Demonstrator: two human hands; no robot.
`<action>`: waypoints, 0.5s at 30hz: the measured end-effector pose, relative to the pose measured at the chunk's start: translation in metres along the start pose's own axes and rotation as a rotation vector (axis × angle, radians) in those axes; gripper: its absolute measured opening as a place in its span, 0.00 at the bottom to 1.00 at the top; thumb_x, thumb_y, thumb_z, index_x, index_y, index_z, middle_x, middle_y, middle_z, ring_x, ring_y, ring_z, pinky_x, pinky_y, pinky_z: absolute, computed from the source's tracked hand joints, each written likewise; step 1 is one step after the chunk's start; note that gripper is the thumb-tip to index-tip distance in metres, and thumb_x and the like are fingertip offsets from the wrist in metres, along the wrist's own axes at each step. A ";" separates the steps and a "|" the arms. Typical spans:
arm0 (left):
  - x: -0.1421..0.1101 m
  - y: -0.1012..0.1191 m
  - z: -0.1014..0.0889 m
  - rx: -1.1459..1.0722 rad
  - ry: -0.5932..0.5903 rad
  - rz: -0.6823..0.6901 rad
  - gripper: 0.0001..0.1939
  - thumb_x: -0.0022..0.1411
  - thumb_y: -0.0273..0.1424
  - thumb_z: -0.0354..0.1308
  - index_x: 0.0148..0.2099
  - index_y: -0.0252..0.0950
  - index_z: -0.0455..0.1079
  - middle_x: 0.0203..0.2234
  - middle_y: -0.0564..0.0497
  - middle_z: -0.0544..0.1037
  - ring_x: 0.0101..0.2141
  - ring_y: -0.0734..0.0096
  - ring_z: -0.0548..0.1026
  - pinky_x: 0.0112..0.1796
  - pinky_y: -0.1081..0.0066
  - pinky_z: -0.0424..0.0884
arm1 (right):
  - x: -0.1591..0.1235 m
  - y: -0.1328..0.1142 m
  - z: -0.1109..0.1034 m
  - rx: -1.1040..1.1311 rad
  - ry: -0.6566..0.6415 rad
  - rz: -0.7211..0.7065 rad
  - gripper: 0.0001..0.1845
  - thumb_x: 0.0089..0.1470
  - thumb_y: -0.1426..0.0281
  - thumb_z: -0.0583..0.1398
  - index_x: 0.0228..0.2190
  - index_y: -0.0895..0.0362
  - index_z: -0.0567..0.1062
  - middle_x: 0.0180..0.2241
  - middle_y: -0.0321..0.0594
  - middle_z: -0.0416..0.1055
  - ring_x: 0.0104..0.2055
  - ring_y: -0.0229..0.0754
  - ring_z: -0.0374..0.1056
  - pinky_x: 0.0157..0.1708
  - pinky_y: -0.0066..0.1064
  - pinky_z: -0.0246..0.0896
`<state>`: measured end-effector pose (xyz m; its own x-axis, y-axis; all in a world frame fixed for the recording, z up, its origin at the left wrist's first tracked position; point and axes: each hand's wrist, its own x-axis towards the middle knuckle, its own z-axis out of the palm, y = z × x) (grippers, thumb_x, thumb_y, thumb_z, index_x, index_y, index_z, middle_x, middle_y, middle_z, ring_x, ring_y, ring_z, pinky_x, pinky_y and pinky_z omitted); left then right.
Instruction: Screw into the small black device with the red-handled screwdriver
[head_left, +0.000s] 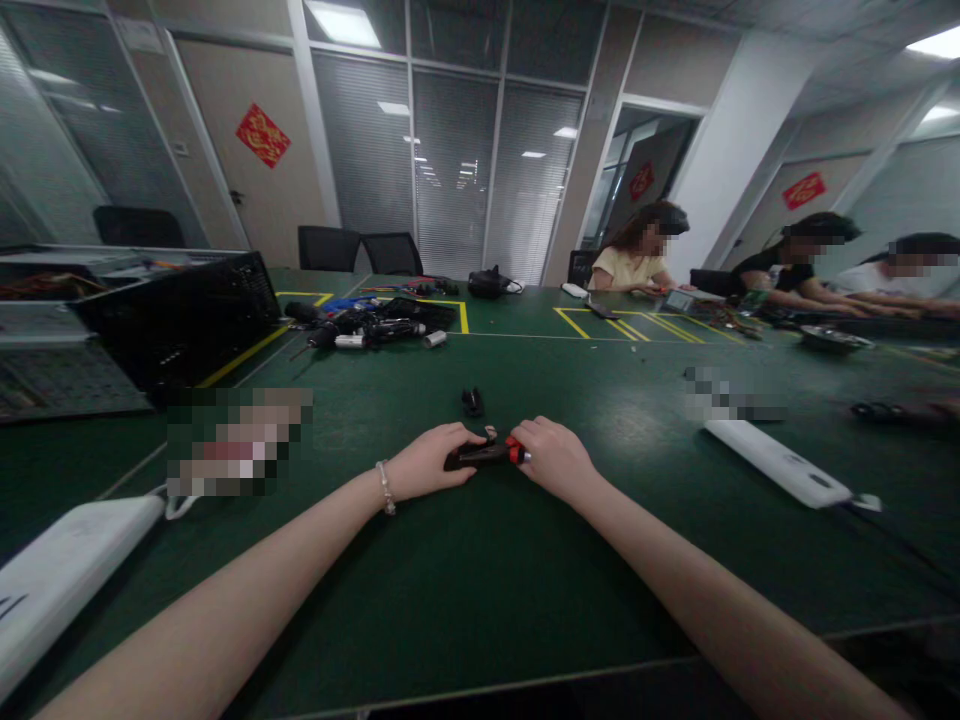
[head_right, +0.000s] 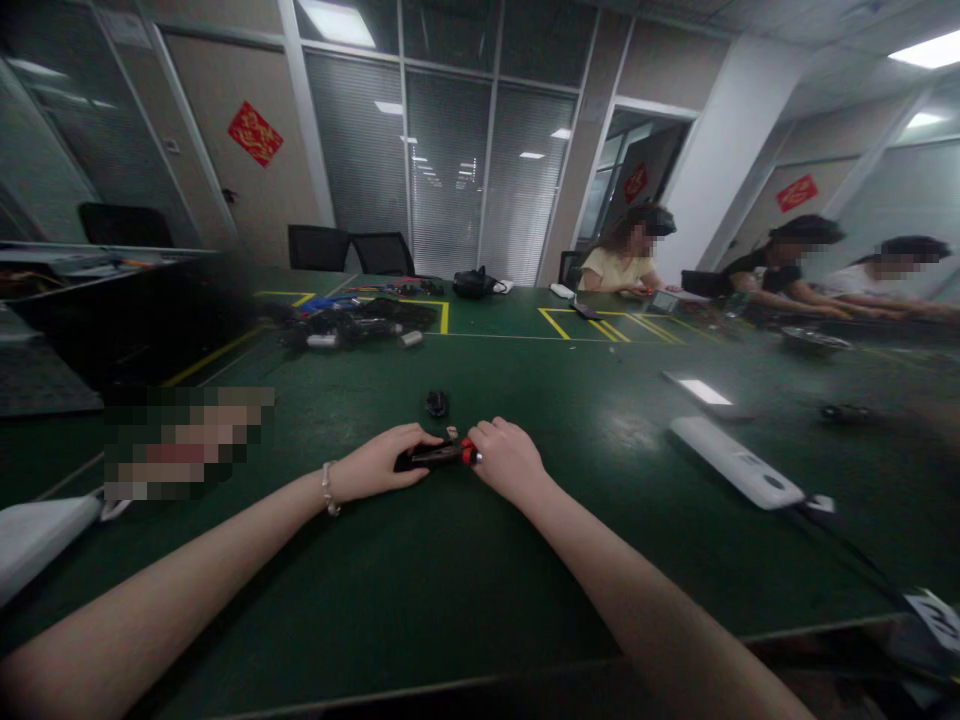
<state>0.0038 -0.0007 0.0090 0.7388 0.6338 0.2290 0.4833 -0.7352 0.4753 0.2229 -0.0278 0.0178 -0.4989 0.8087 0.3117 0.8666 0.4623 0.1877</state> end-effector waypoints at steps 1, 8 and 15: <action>0.000 0.000 0.000 0.004 0.002 0.002 0.21 0.55 0.31 0.56 0.51 0.40 0.61 0.40 0.49 0.68 0.39 0.65 0.67 0.41 0.66 0.64 | 0.000 0.000 0.000 -0.001 0.002 -0.002 0.09 0.44 0.72 0.57 0.32 0.59 0.72 0.32 0.41 0.70 0.33 0.40 0.61 0.33 0.29 0.56; 0.000 0.002 -0.001 0.010 0.001 0.013 0.21 0.55 0.31 0.56 0.52 0.39 0.61 0.39 0.49 0.68 0.38 0.65 0.67 0.40 0.66 0.64 | 0.000 0.000 0.000 0.000 0.006 0.003 0.09 0.45 0.72 0.57 0.32 0.59 0.72 0.32 0.41 0.70 0.32 0.40 0.61 0.32 0.28 0.56; -0.001 0.001 -0.001 0.008 0.000 -0.001 0.20 0.55 0.32 0.56 0.51 0.39 0.61 0.38 0.49 0.68 0.38 0.66 0.68 0.39 0.66 0.64 | 0.000 0.000 0.000 0.000 -0.001 -0.003 0.09 0.45 0.72 0.57 0.32 0.59 0.72 0.32 0.41 0.70 0.33 0.39 0.61 0.33 0.28 0.56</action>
<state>0.0033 -0.0019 0.0101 0.7384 0.6343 0.2291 0.4877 -0.7368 0.4683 0.2229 -0.0274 0.0182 -0.5012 0.8077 0.3105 0.8653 0.4646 0.1883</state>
